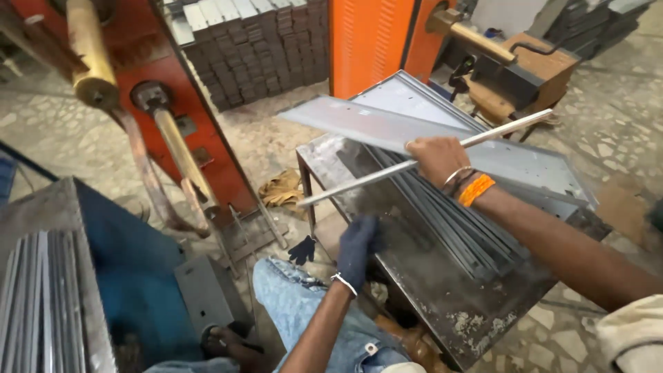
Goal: Spot welding metal strips onto larger metal panels using an industrial welding machine.
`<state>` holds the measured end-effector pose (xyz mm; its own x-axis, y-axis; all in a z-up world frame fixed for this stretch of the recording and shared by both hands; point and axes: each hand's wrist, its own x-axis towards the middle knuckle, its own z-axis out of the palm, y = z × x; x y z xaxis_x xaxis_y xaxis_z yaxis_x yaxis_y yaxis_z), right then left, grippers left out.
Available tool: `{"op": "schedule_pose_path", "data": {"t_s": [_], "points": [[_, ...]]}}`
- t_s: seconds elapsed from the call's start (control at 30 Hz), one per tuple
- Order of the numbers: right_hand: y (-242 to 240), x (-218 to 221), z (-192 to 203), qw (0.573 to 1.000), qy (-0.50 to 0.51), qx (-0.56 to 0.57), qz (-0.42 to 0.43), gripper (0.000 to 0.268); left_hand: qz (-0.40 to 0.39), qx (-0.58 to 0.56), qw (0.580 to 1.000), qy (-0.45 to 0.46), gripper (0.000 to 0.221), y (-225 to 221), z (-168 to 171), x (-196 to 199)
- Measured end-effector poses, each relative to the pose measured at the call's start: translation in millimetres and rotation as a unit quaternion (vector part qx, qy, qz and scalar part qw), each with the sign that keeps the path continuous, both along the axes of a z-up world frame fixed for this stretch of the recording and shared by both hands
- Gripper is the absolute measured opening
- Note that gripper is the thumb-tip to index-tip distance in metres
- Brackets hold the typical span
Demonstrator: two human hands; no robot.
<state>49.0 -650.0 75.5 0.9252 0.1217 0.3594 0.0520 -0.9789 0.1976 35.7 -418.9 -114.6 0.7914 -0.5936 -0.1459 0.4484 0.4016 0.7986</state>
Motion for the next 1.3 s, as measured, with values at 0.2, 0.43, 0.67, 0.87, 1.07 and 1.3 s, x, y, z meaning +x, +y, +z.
{"op": "schedule_pose_path", "data": {"t_s": [0.2,0.43,0.67,0.87,1.07,1.3], "points": [[73,-2,10,0.997,0.009,0.006,0.077,0.024,0.095,0.024,0.995,-0.031,0.039,47,90,2],[163,9,31,0.989,0.011,0.008,0.148,0.021,0.14,0.047,0.989,0.008,0.037,102,63,-2],[256,-13,20,0.935,-0.027,0.001,0.353,0.017,0.214,0.005,0.975,0.053,0.029,167,36,-22],[313,-11,3,0.901,-0.042,0.0,0.431,0.017,0.229,0.233,0.905,-0.272,0.017,186,-9,-16],[319,-32,38,0.897,0.005,0.081,0.434,0.036,0.28,0.215,0.89,-0.29,0.018,170,49,-29],[220,-37,135,0.952,0.24,0.186,0.025,0.026,0.332,0.061,0.937,-0.092,0.028,157,131,-60]]}}
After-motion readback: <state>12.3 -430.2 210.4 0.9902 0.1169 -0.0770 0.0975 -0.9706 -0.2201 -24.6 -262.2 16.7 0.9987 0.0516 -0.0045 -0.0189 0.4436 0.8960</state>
